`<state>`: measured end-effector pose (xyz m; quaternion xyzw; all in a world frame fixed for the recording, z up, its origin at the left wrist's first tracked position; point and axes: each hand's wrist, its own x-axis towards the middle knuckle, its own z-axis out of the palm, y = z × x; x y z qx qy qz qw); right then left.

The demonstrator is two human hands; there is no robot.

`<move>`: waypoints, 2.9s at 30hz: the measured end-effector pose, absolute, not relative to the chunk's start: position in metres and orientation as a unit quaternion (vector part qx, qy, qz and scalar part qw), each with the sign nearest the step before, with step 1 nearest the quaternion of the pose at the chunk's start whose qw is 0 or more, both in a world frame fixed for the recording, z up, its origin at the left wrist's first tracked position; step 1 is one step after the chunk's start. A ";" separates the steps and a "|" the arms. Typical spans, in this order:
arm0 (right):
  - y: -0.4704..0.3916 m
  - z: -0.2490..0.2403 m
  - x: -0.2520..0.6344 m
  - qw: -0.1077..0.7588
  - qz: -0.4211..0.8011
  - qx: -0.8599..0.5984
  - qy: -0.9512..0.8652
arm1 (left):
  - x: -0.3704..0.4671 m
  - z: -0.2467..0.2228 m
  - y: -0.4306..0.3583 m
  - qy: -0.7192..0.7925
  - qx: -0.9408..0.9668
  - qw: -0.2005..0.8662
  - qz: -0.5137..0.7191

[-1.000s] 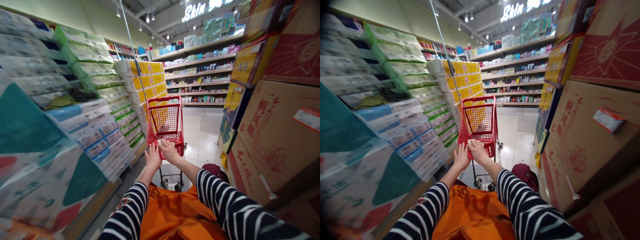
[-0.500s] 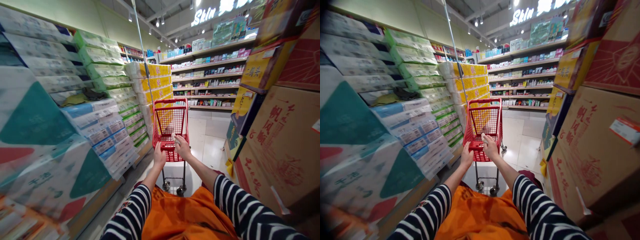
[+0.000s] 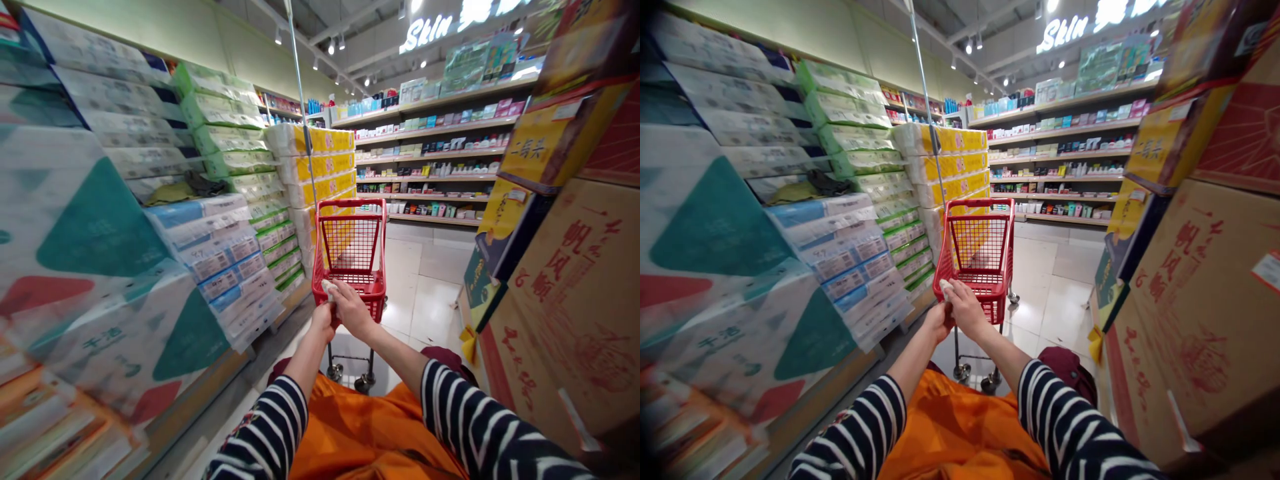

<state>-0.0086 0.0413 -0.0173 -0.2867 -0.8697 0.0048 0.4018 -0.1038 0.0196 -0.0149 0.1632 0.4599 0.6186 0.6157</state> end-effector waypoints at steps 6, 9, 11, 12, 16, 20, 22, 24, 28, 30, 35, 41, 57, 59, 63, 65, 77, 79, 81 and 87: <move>0.026 -0.028 -0.001 0.177 -0.062 -0.192 -0.963 | -0.127 -0.023 -0.003 0.474 0.131 0.679 0.545; 0.036 -0.033 -0.007 0.160 -0.094 -0.160 -0.970 | -0.136 -0.028 -0.005 0.548 0.158 0.649 0.503; 0.044 -0.035 -0.014 0.172 -0.104 -0.143 -0.969 | -0.142 -0.031 -0.001 0.596 0.215 0.595 0.495; 0.049 -0.036 -0.017 0.179 -0.108 -0.139 -0.968 | -0.145 -0.033 0.001 0.626 0.258 0.550 0.489; 0.062 -0.042 -0.022 0.189 -0.121 -0.144 -0.964 | -0.166 -0.044 0.003 0.727 0.388 0.361 0.437; 0.069 -0.061 -0.013 0.189 -0.111 -0.125 -0.968 | -0.177 -0.062 -0.007 0.766 0.438 0.294 0.367; 0.070 -0.073 -0.010 0.181 -0.103 -0.139 -0.968 | -0.172 -0.071 -0.013 0.774 0.470 0.279 0.319; 0.069 -0.084 -0.009 0.170 -0.089 -0.163 -0.968 | -0.161 -0.077 -0.016 0.775 0.500 0.267 0.278; 0.062 -0.094 -0.008 0.145 -0.063 -0.207 -0.965 | -0.138 -0.079 -0.019 0.770 0.565 0.209 0.210; 0.057 -0.092 -0.003 0.158 -0.081 -0.192 -0.965 | -0.132 -0.076 -0.020 0.770 0.602 0.137 0.159; 0.052 -0.079 0.018 0.263 -0.175 -0.185 -0.931 | -0.127 -0.073 -0.020 0.765 0.635 -0.012 0.108; 0.059 -0.103 0.035 0.266 -0.188 -0.209 -0.922 | -0.111 -0.073 -0.019 0.714 0.692 -0.067 0.080; 0.044 -0.085 0.065 0.348 -0.216 -0.309 -0.858 | -0.084 -0.069 -0.021 0.640 0.759 -0.104 0.061; 0.045 -0.101 0.063 0.337 -0.215 -0.312 -0.862 | -0.081 -0.066 -0.019 0.625 0.771 -0.109 0.059; 0.035 -0.138 0.064 0.323 -0.197 -0.334 -0.863 | -0.080 -0.064 -0.018 0.606 0.785 -0.119 0.047; 0.029 -0.143 0.067 0.330 -0.187 -0.342 -0.860 | -0.081 -0.063 -0.017 0.601 0.789 -0.117 0.040; 0.041 -0.104 0.081 0.378 -0.195 -0.377 -0.823 | -0.089 -0.039 -0.004 0.637 0.763 -0.099 0.049; 0.036 -0.120 0.082 0.353 -0.183 -0.378 -0.836 | -0.093 -0.038 -0.002 0.634 0.765 -0.102 0.048; 0.030 -0.130 0.085 0.334 -0.170 -0.376 -0.848 | -0.100 -0.036 0.001 0.645 0.755 -0.107 0.050; 0.045 -0.089 0.094 0.443 -0.148 -0.386 -0.795 | -0.132 -0.018 0.016 0.698 0.711 -0.082 0.016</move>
